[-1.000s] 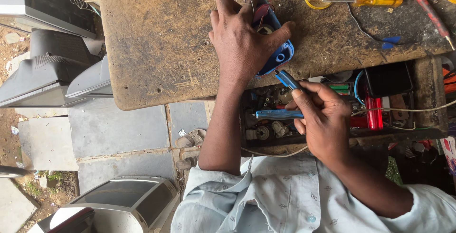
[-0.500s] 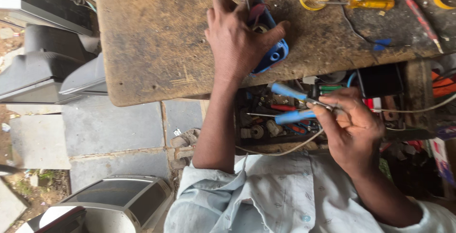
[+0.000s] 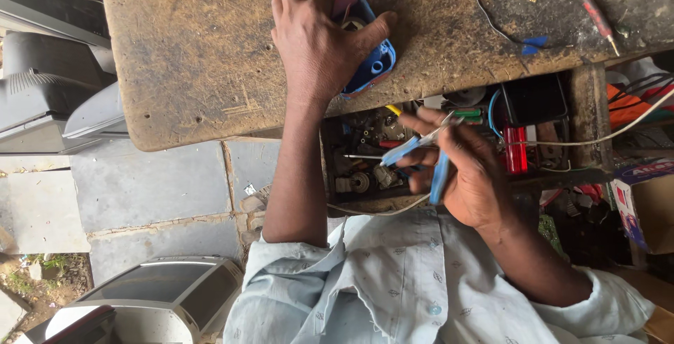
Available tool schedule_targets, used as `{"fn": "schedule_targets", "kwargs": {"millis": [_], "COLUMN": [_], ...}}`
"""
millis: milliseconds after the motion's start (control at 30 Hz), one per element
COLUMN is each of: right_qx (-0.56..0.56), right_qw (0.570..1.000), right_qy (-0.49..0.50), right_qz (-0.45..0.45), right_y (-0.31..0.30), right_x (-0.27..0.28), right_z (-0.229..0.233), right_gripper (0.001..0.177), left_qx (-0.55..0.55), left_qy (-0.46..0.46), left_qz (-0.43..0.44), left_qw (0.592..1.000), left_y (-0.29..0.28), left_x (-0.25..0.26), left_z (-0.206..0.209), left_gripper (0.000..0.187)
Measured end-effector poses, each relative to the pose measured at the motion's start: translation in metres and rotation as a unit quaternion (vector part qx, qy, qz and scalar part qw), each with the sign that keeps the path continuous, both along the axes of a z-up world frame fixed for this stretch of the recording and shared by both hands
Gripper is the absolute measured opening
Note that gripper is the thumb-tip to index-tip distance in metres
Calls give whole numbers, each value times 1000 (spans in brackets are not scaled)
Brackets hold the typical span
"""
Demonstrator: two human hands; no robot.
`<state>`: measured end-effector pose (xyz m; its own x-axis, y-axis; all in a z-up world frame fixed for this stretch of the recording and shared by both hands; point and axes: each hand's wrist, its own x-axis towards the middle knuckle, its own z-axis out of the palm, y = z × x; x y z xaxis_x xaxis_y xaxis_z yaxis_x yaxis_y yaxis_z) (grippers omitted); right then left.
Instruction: The person uses a soldering iron to work on wires inside a small blue plastic housing, then uses pliers to cut and adjust wires, and a screwdriver to tighten screws on the housing. The person handles the housing and tools throughout the process.
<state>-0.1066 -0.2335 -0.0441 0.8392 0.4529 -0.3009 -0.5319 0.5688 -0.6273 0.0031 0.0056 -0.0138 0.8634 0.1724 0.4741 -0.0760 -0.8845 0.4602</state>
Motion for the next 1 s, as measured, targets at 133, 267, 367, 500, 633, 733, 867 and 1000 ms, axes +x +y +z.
{"fn": "schedule_targets", "kwargs": {"millis": [133, 267, 367, 500, 633, 733, 867, 1000], "right_qx": [1, -76, -14, 226, 91, 101, 161, 131], "right_qw": [997, 988, 989, 958, 978, 977, 972, 975], "right_qy": [1, 34, 74, 113, 145, 134, 116, 127], "right_qz": [71, 128, 125, 140, 123, 129, 124, 123], "right_y": [-1, -4, -5, 2, 12, 11, -1, -2], "right_x": [3, 3, 4, 1, -4, -4, -9, -13], "right_z": [3, -6, -9, -4, 3, 1, -16, -22], "right_gripper": [46, 48, 40, 31, 35, 40, 50, 54], "left_qx": [-8, 3, 12, 7, 2, -6, -9, -17], "left_qy": [10, 15, -9, 3, 32, 29, 15, 13], "left_qz": [-2, 0, -4, 1, 15, 15, 15, 11], "left_qw": [1000, 1000, 1000, 1000, 999, 999, 1000, 1000], "left_y": [1, 1, 2, 3, 0, -3, -4, -4], "left_x": [1, 1, 2, 3, 1, 1, -2, -2], "left_z": [1, -2, -5, -4, 2, 8, 12, 13], "left_gripper": [69, 70, 70, 69, 69, 72, 75, 75]}}
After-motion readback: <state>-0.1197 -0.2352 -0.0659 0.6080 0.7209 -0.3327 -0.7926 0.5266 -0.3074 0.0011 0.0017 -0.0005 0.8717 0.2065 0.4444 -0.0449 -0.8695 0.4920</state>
